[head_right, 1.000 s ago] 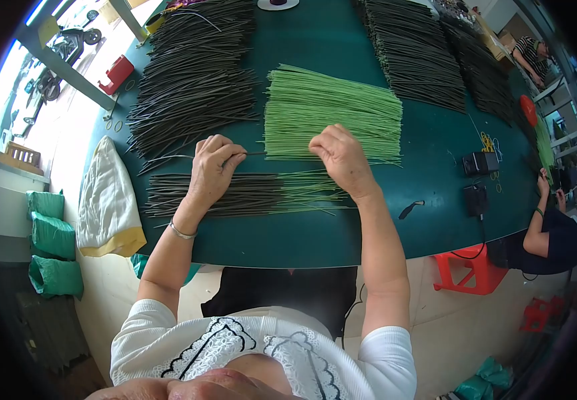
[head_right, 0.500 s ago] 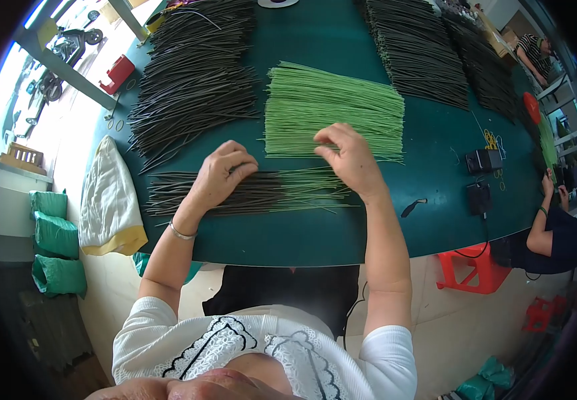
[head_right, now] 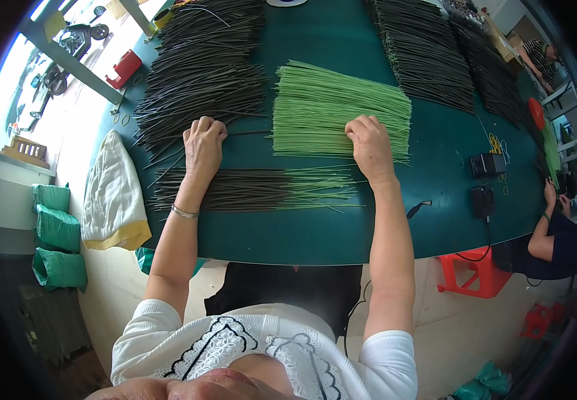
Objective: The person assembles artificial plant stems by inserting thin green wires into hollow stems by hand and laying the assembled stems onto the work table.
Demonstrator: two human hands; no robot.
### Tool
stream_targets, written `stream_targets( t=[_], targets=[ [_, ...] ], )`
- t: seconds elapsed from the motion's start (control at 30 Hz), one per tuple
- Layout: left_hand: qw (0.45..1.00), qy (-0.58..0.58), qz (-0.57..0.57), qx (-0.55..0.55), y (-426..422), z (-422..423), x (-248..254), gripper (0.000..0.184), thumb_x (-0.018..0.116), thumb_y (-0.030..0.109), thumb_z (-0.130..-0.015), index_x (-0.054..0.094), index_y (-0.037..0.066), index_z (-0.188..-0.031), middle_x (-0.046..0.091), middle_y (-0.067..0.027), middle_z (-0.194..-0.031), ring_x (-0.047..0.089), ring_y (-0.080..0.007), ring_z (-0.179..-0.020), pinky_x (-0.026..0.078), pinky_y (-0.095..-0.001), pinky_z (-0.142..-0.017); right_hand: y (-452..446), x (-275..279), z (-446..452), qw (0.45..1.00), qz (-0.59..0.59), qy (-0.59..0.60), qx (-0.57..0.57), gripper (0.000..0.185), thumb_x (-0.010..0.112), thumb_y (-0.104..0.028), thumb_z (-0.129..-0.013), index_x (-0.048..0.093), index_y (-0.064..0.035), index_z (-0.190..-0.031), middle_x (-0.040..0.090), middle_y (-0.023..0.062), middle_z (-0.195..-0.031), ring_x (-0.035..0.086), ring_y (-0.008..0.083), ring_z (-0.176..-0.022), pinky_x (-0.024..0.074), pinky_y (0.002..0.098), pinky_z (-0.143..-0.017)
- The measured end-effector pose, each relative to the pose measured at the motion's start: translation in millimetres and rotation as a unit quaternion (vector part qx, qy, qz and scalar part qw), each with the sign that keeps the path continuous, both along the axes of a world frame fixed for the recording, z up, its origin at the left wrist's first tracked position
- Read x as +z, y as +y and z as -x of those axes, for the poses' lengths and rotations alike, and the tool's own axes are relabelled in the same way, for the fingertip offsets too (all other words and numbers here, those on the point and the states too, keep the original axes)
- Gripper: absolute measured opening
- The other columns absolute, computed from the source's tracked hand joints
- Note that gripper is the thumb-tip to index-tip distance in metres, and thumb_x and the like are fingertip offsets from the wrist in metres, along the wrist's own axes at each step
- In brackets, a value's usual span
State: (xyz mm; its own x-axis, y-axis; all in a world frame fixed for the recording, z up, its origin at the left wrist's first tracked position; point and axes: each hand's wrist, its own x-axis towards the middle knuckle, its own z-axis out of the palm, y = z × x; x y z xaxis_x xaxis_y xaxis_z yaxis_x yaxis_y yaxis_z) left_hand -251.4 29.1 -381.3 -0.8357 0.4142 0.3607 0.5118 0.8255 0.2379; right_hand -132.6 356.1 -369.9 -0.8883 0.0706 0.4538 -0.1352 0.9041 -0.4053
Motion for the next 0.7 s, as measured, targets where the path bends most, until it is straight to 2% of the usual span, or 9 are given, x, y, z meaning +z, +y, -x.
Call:
stream_targets(
  t=[0.1, 0.17, 0.23, 0.3, 0.4, 0.43, 0.5, 0.63, 0.7],
  targets=[
    [0.996, 0.076, -0.017, -0.037, -2, 2, -4, 0.005, 0.063, 0.005, -0.092, 0.064, 0.006, -0.097, 0.061, -0.0089, -0.101, 0.060, -0.0282, -0.099, 0.045, -0.0429, -0.089, 0, 1, 1, 1.000, 0.002, 0.012, -0.001, 0.003, 0.063, -0.005, -0.090, 0.064, -0.0056, -0.087, 0.062, 0.0051, -0.088, 0.058, 0.0273, -0.093, 0.0453, 0.0408, -0.086],
    [0.987, -0.026, -0.149, -0.053, -1, 1, 0, 0.005, 0.057, -0.002, -0.093, 0.061, 0.002, -0.094, 0.060, -0.0120, -0.098, 0.061, -0.0323, -0.088, 0.049, -0.0420, -0.080, 3, 2, 0, 1.000, 0.002, 0.025, 0.000, 0.004, 0.062, -0.005, -0.091, 0.063, -0.0059, -0.087, 0.061, 0.0053, -0.088, 0.058, 0.0274, -0.093, 0.0452, 0.0408, -0.086],
    [0.983, -0.060, -0.163, -0.055, -1, -3, 10, 0.010, 0.056, -0.003, -0.095, 0.063, 0.000, -0.101, 0.063, -0.0141, -0.097, 0.063, -0.0320, -0.081, 0.052, -0.0398, -0.074, 5, 2, -2, 1.000, 0.011, 0.011, -0.001, 0.003, 0.063, -0.006, -0.091, 0.064, -0.0055, -0.089, 0.062, 0.0055, -0.087, 0.059, 0.0278, -0.091, 0.0452, 0.0414, -0.087],
    [0.966, -0.052, -0.232, -0.100, 0, -6, 15, 0.014, 0.061, 0.003, -0.095, 0.069, 0.000, -0.107, 0.068, -0.0138, -0.095, 0.065, -0.0264, -0.081, 0.052, -0.0354, -0.075, 1, 6, -3, 0.999, 0.043, 0.016, 0.006, 0.002, 0.063, -0.005, -0.091, 0.064, -0.0048, -0.090, 0.062, 0.0063, -0.087, 0.059, 0.0284, -0.090, 0.0457, 0.0414, -0.087],
    [0.972, -0.073, -0.202, -0.091, -2, -7, 17, 0.018, 0.066, 0.008, -0.095, 0.072, 0.000, -0.110, 0.071, -0.0106, -0.089, 0.065, -0.0182, -0.079, 0.051, -0.0298, -0.073, -1, 10, -3, 0.995, 0.094, 0.027, 0.016, 0.001, 0.065, -0.005, -0.092, 0.064, -0.0034, -0.092, 0.063, 0.0072, -0.087, 0.059, 0.0280, -0.089, 0.0474, 0.0401, -0.085],
    [0.972, -0.072, -0.202, -0.092, -2, -9, 17, 0.018, 0.066, 0.008, -0.095, 0.072, 0.000, -0.110, 0.071, -0.0106, -0.089, 0.065, -0.0182, -0.079, 0.051, -0.0298, -0.073, -2, 11, -4, 0.993, 0.114, 0.027, 0.021, 0.002, 0.065, -0.004, -0.091, 0.065, -0.0027, -0.093, 0.063, 0.0074, -0.086, 0.059, 0.0272, -0.088, 0.0485, 0.0388, -0.082],
    [0.930, -0.181, -0.313, -0.062, -1, -11, 17, 0.018, 0.067, 0.010, -0.095, 0.073, -0.001, -0.107, 0.070, -0.0057, -0.084, 0.061, -0.0126, -0.075, 0.050, -0.0263, -0.070, -6, 17, -6, 0.989, 0.142, 0.033, 0.027, 0.002, 0.066, -0.004, -0.092, 0.065, -0.0025, -0.093, 0.063, 0.0072, -0.086, 0.059, 0.0258, -0.087, 0.0488, 0.0369, -0.080],
    [0.925, -0.199, -0.317, -0.065, -2, -12, 18, 0.018, 0.066, 0.011, -0.096, 0.073, -0.001, -0.108, 0.070, -0.0033, -0.083, 0.058, -0.0095, -0.074, 0.049, -0.0250, -0.069, -7, 19, -6, 0.980, 0.188, 0.055, 0.046, 0.003, 0.067, -0.002, -0.091, 0.066, -0.0024, -0.094, 0.063, 0.0059, -0.086, 0.059, 0.0219, -0.084, 0.0490, 0.0330, -0.075],
    [0.924, -0.184, -0.329, -0.069, -1, -12, 16, 0.016, 0.068, 0.010, -0.094, 0.073, -0.001, -0.105, 0.068, -0.0069, -0.078, 0.060, -0.0133, -0.071, 0.051, -0.0277, -0.067, -6, 18, -6, 0.980, 0.185, 0.055, 0.050, 0.003, 0.067, -0.002, -0.091, 0.066, -0.0023, -0.094, 0.063, 0.0060, -0.086, 0.059, 0.0219, -0.084, 0.0491, 0.0329, -0.075]
  ],
)
